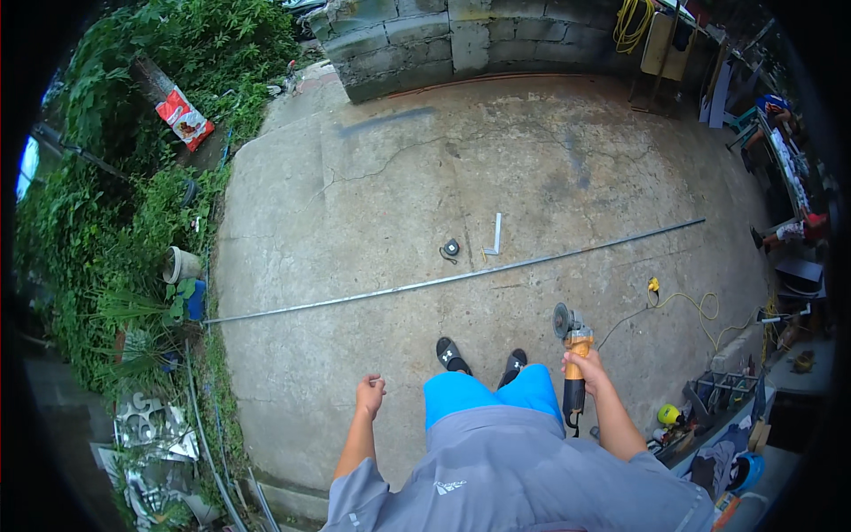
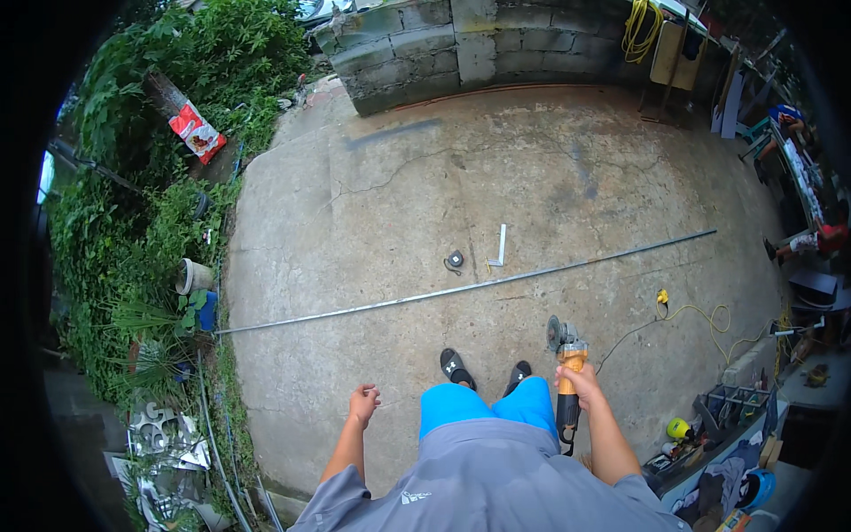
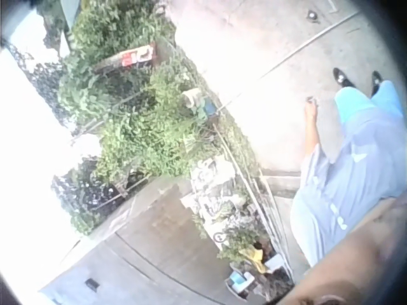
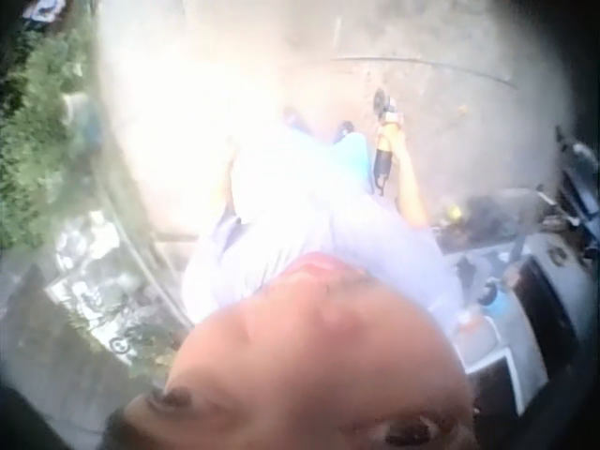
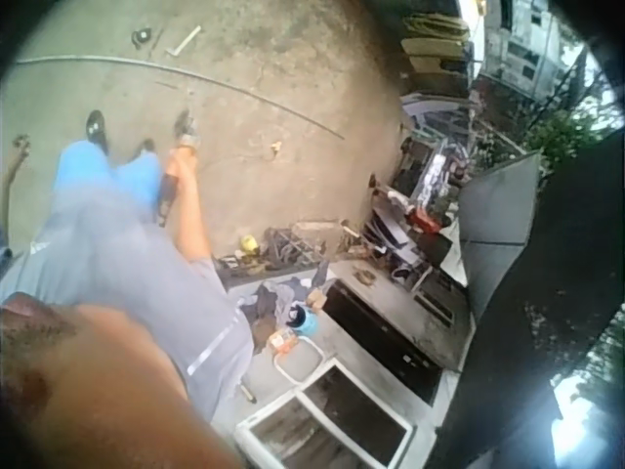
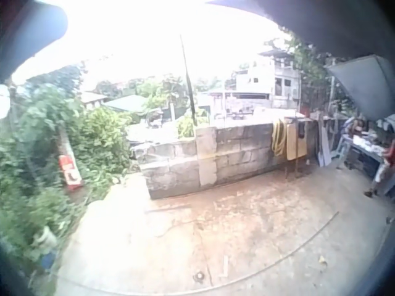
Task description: The recorder untangles a long yellow power cord and then picks up an angle grinder and a measuring tape in an outdoor workshop.
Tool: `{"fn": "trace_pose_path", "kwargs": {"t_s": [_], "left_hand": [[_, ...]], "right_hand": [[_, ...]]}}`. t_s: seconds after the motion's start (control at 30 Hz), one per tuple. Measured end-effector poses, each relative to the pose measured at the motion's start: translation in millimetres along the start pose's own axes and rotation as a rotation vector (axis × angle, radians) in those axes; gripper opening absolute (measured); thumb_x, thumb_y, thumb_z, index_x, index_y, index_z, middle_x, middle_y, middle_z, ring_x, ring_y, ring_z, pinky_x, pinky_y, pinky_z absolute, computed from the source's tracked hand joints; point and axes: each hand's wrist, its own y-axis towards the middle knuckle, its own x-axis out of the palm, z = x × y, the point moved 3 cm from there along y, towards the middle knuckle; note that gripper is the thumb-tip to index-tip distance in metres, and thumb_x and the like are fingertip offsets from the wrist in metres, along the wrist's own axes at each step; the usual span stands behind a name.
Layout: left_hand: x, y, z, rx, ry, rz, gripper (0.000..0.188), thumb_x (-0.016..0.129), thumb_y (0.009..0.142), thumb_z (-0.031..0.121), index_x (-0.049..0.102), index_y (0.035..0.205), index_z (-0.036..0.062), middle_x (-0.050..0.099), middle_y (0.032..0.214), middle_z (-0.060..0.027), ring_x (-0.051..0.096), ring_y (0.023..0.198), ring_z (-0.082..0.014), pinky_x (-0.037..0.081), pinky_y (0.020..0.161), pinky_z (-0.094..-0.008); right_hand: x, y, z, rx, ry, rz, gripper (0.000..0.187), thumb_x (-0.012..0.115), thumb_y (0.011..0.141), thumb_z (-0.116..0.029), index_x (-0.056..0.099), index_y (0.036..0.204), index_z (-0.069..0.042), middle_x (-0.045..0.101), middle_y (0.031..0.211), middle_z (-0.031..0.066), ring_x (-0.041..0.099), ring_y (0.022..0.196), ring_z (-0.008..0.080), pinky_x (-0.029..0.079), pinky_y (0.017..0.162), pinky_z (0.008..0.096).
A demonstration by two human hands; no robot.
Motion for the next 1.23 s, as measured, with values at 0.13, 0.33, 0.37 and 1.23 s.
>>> {"fn": "trace_pose_path", "kwargs": {"t_s": [0.13, 0.33, 0.37, 1.23], "left_hand": [[-21.1, 9.9, 67.1, 0.074, -0.040, -0.004, 0.035, 0.054, 0.092, 0.020, 0.052, 0.122, 0.0016, 0.064, 0.104, -0.0124, 0.064, 0.084, -0.0200, 0.050, 0.073, -0.0310], [54.7, 19.0, 123.6, 0.179, 0.005, -0.198, 0.035, 0.058, 0.091, 0.020, 0.054, 0.121, 0.0011, 0.064, 0.102, -0.0129, 0.064, 0.084, -0.0191, 0.051, 0.074, -0.0317], [72.0, 23.3, 125.6, 0.163, 0.016, -0.210, 0.035, 0.058, 0.091, 0.020, 0.054, 0.121, 0.0011, 0.064, 0.102, -0.0129, 0.064, 0.084, -0.0191, 0.051, 0.074, -0.0317], [395.6, 453.7, 85.2, 0.561, 0.704, -0.196, 0.027, 0.062, 0.084, 0.010, 0.058, 0.110, 0.0038, 0.065, 0.107, -0.0158, 0.064, 0.093, -0.0257, 0.051, 0.079, -0.0362]], "right_hand": [[19.3, 16.8, -31.8, -0.030, 0.044, -0.012, 0.032, 0.071, 0.080, -0.017, 0.057, 0.102, 0.000, 0.064, 0.081, 0.0091, 0.065, 0.068, 0.0185, 0.053, 0.061, 0.0318], [43.6, 88.3, -52.8, 0.004, 0.107, -0.066, 0.037, 0.074, 0.080, -0.022, 0.056, 0.105, -0.003, 0.062, 0.087, 0.0068, 0.063, 0.073, 0.0163, 0.053, 0.066, 0.0305], [43.0, 103.2, -50.6, 0.023, 0.110, -0.055, 0.037, 0.074, 0.080, -0.022, 0.056, 0.105, -0.003, 0.062, 0.087, 0.0068, 0.063, 0.073, 0.0163, 0.053, 0.066, 0.0305], [-10.2, 468.5, 169.1, 0.120, 0.100, 0.105, 0.035, 0.069, 0.082, -0.017, 0.056, 0.108, 0.002, 0.064, 0.089, 0.0102, 0.064, 0.074, 0.0178, 0.054, 0.071, 0.0319]]}}
